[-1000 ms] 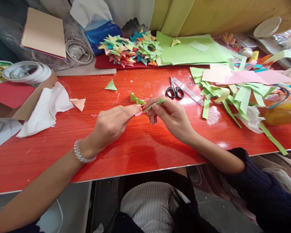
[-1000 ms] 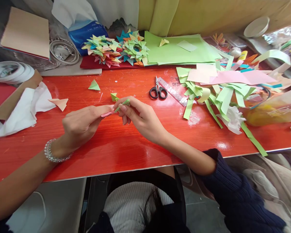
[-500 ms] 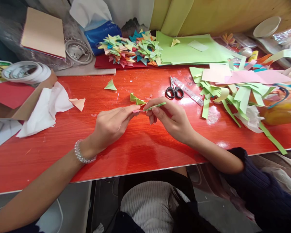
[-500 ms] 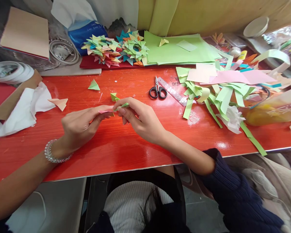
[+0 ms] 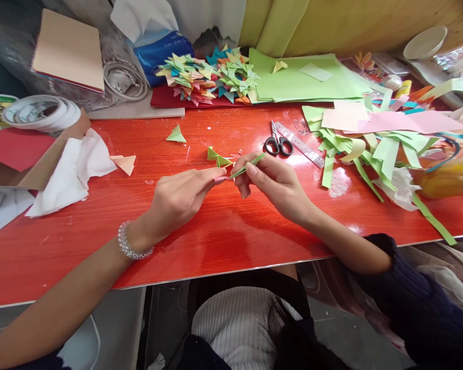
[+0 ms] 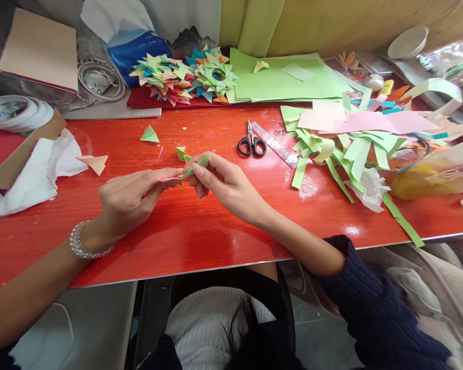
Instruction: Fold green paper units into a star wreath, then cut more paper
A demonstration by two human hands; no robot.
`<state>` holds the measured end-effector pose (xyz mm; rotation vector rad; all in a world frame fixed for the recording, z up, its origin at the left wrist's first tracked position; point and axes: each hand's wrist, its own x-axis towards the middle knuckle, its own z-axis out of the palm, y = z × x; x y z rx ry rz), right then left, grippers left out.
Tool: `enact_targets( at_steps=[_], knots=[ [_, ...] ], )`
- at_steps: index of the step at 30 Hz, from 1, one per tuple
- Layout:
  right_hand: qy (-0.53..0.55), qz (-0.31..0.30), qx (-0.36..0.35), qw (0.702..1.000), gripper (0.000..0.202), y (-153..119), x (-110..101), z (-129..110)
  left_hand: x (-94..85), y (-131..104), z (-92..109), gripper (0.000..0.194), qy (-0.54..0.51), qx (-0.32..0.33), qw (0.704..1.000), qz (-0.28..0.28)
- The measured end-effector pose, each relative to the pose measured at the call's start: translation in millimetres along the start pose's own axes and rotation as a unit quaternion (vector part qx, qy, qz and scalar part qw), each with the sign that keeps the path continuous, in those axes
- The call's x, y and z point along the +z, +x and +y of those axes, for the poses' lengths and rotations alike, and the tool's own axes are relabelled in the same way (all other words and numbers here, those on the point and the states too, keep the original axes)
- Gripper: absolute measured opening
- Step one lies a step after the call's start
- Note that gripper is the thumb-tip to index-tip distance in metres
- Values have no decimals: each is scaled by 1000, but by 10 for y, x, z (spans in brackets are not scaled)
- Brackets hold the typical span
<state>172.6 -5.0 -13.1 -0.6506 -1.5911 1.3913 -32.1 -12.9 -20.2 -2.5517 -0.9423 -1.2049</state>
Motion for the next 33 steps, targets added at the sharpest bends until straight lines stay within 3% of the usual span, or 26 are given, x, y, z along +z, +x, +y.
enact_targets(
  at_steps=[5, 15, 24, 26, 29, 33],
  knots=[
    [15, -14, 2, 1000, 21, 4, -10, 10, -2, 2, -5, 24, -1, 16, 1000, -4],
    [-109, 18, -42, 993, 17, -29, 42, -18, 14, 12, -1, 16, 52, 25, 998, 12],
    [-123, 12, -24, 992, 19, -31, 68, 14, 41, -4, 8, 15, 46, 41, 998, 23],
    [-146, 18, -15, 989, 23, -19, 65, 33, 54, 2, 22, 14, 18, 5, 1000, 15],
    [-205, 36, 8, 978, 33, 4, 31, 67, 59, 34, 30, 12, -71, -125, 989, -30],
    [-231, 43, 54, 971, 36, 22, -24, 77, 23, 110, 21, 18, -201, -294, 929, -96]
  ],
)
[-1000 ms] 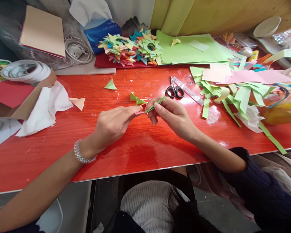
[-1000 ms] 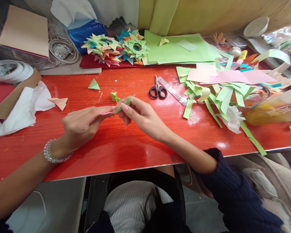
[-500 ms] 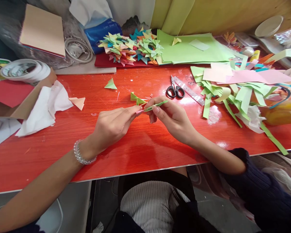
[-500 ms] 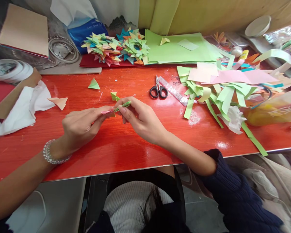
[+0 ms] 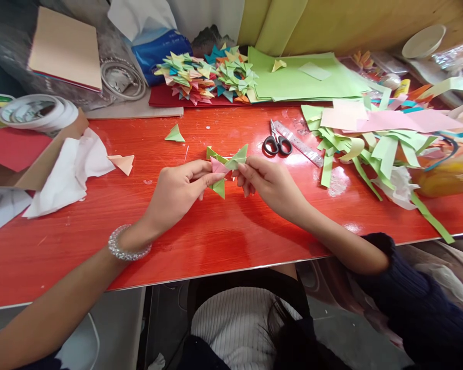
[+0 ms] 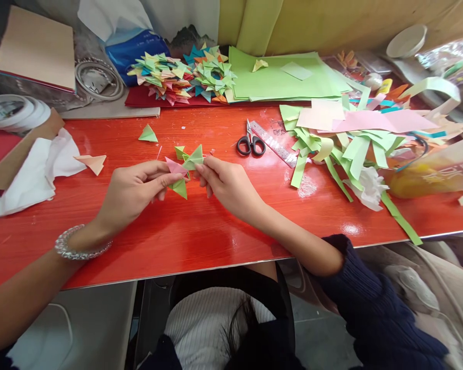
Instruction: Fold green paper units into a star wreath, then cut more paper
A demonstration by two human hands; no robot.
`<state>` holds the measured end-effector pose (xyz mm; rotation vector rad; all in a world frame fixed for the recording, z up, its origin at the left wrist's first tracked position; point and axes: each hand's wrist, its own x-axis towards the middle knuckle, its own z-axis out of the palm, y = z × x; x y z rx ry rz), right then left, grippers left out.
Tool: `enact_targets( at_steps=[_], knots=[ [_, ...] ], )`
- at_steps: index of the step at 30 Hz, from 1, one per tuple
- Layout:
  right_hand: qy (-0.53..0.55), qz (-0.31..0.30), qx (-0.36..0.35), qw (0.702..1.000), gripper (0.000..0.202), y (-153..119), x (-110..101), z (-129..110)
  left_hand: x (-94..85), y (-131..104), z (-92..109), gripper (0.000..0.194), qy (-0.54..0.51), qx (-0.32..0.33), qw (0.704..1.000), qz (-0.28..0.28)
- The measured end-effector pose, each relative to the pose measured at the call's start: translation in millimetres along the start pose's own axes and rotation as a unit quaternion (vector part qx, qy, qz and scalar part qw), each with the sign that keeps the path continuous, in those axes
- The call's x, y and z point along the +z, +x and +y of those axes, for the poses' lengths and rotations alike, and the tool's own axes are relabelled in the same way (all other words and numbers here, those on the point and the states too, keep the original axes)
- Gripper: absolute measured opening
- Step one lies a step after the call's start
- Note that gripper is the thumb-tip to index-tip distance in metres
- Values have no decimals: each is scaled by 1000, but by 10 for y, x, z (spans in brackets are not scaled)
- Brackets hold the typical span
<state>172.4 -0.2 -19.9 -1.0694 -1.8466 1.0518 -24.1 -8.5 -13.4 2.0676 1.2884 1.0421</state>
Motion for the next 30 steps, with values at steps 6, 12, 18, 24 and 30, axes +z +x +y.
enact_targets(
  at_steps=[6, 12, 18, 24, 30],
  knots=[
    [12, -53, 59, 997, 36, -9, -28, -43, -68, 35, 89, 24, -84, -170, 979, -72],
    [74, -106, 114, 985, 36, 26, -36, -38, -85, 62, 25, 21, -148, -209, 957, -134],
    [65, -46, 93, 992, 42, 17, 12, -24, -56, 75, 57, 22, -221, -263, 927, -154],
    [32, -66, 78, 994, 42, -2, 41, -4, 18, 35, 18, 30, -225, -259, 929, -138],
    [60, -63, 90, 992, 44, -21, 88, 0, 55, -5, 28, 27, -253, -268, 922, -121]
  ],
)
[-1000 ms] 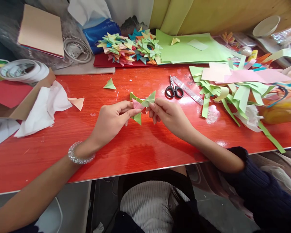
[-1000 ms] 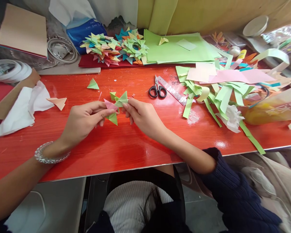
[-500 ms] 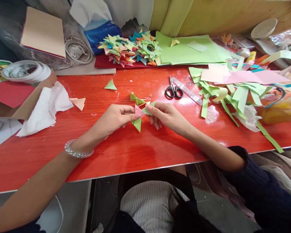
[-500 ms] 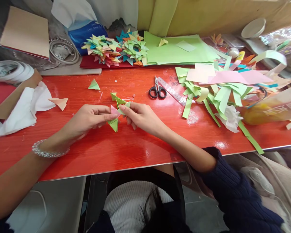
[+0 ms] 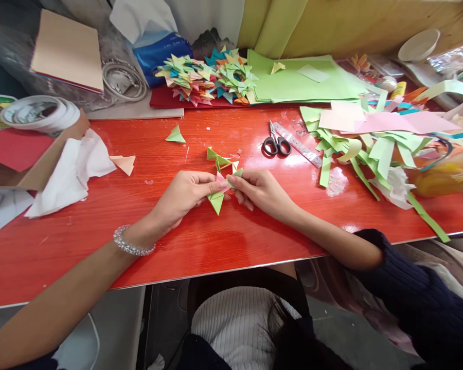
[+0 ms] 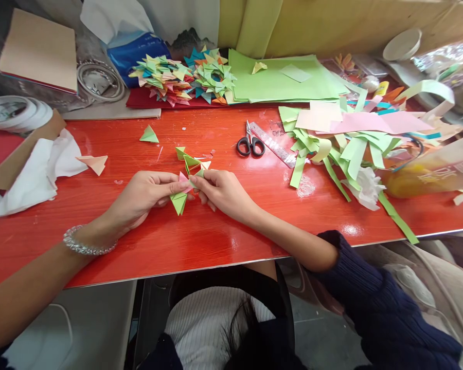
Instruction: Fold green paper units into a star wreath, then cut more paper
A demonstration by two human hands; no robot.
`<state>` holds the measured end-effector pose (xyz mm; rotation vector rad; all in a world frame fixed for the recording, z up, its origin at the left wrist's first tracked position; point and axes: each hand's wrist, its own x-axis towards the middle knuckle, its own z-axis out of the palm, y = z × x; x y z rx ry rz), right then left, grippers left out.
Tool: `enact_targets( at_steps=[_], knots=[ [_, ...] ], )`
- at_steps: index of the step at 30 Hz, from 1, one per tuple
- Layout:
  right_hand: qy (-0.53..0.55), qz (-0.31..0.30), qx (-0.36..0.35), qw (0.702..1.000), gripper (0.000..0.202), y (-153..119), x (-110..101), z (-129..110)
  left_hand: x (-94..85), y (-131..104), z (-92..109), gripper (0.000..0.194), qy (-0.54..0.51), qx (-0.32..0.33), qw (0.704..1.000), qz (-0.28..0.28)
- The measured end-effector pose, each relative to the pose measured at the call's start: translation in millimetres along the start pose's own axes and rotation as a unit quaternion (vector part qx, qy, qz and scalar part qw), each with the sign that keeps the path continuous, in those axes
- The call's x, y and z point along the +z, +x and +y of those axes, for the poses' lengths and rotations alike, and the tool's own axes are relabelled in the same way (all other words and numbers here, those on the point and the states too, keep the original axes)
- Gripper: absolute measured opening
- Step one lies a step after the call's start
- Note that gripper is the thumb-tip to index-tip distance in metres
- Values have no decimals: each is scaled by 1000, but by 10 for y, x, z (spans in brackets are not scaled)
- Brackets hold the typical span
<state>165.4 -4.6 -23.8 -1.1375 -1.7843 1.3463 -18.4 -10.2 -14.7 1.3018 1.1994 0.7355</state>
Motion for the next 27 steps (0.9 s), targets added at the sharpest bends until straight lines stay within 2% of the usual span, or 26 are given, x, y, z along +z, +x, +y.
enact_targets(
  at_steps=[6, 12, 14, 16, 18, 20, 23, 27],
  knots=[
    [-41, 21, 7, 999, 47, 8, -6, -27, 0, 16, -7, 19, -40, 22, 999, -10],
    [-93, 23, -23, 995, 48, -9, 22, -20, -34, 33, -13, 16, -29, 5, 999, -39],
    [-94, 8, -28, 995, 51, -5, 5, -18, -31, 21, -5, 15, -24, 7, 999, -37],
    [-103, 34, -41, 993, 52, 23, -51, -12, -32, 11, 7, 16, -17, 4, 1000, -21],
    [-132, 93, -72, 984, 39, 82, -140, 12, -39, 12, 21, 18, -19, 0, 1000, 2],
    [-181, 129, -108, 969, 15, 160, -234, 60, -47, 25, 34, 20, -31, 0, 999, 19],
    [-248, 100, -124, 956, 13, 270, -317, 159, -51, 48, 45, 22, -51, -4, 998, 21],
    [-264, 60, -118, 956, 4, 317, -310, 237, -44, 60, 43, 22, -60, -29, 997, 46]
  ],
)
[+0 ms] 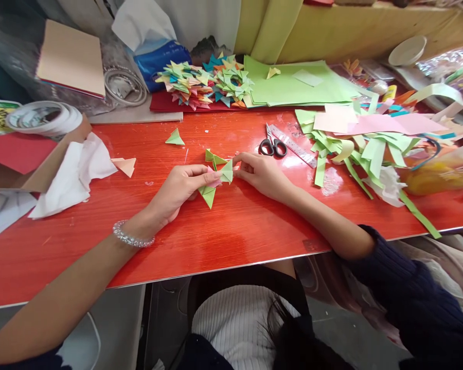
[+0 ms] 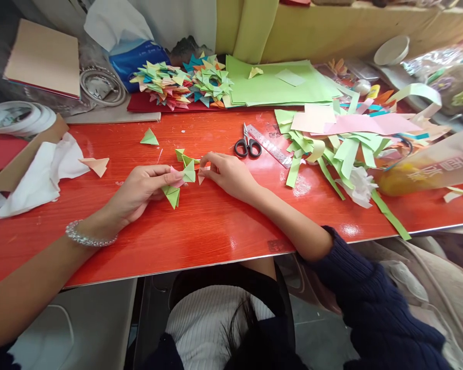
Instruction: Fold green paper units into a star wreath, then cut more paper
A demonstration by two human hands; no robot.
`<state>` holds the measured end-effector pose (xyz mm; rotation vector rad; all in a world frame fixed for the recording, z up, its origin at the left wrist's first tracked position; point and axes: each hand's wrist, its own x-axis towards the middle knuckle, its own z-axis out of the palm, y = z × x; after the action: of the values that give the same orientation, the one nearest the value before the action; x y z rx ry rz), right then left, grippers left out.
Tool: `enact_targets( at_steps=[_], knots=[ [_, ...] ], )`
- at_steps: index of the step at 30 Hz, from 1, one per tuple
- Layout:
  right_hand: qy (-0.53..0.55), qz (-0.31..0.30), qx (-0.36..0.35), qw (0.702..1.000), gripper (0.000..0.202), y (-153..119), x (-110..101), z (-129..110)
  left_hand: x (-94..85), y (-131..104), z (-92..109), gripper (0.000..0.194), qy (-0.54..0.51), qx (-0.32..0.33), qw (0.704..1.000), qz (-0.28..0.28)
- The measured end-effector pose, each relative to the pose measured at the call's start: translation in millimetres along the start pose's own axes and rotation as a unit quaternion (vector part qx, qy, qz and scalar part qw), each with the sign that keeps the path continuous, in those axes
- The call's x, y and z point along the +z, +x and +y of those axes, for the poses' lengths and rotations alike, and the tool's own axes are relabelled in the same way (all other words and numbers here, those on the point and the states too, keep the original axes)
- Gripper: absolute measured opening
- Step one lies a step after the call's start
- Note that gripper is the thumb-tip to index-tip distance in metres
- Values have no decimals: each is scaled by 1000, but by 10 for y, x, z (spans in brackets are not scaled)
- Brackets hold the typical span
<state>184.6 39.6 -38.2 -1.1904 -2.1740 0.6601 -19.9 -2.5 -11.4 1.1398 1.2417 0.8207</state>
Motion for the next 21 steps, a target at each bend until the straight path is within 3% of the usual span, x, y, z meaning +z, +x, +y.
enact_targets(
  at_steps=[3, 6, 10, 14, 17, 21],
  knots=[
    [17, 14, 6, 1000, 7, -29, -16, -31, -2, 5, -9, 22, -25, 9, 1000, 17],
    [110, 44, 45, 992, 14, -62, -82, -86, -14, 17, -21, 23, -49, 22, 998, 19],
    [306, 24, 122, 944, 23, -75, -142, -140, -35, 37, -45, 23, -62, 31, 998, 0],
    [430, 7, 138, 892, 21, -62, -118, -159, -47, 49, -60, 30, -72, 24, 997, -8],
    [457, 17, 150, 876, 22, -58, -76, -154, -53, 47, -53, 29, -84, 30, 996, 2],
    [457, 41, 135, 878, 27, -72, -14, -151, -44, 38, -30, 22, -102, 64, 992, 27]
  ],
)
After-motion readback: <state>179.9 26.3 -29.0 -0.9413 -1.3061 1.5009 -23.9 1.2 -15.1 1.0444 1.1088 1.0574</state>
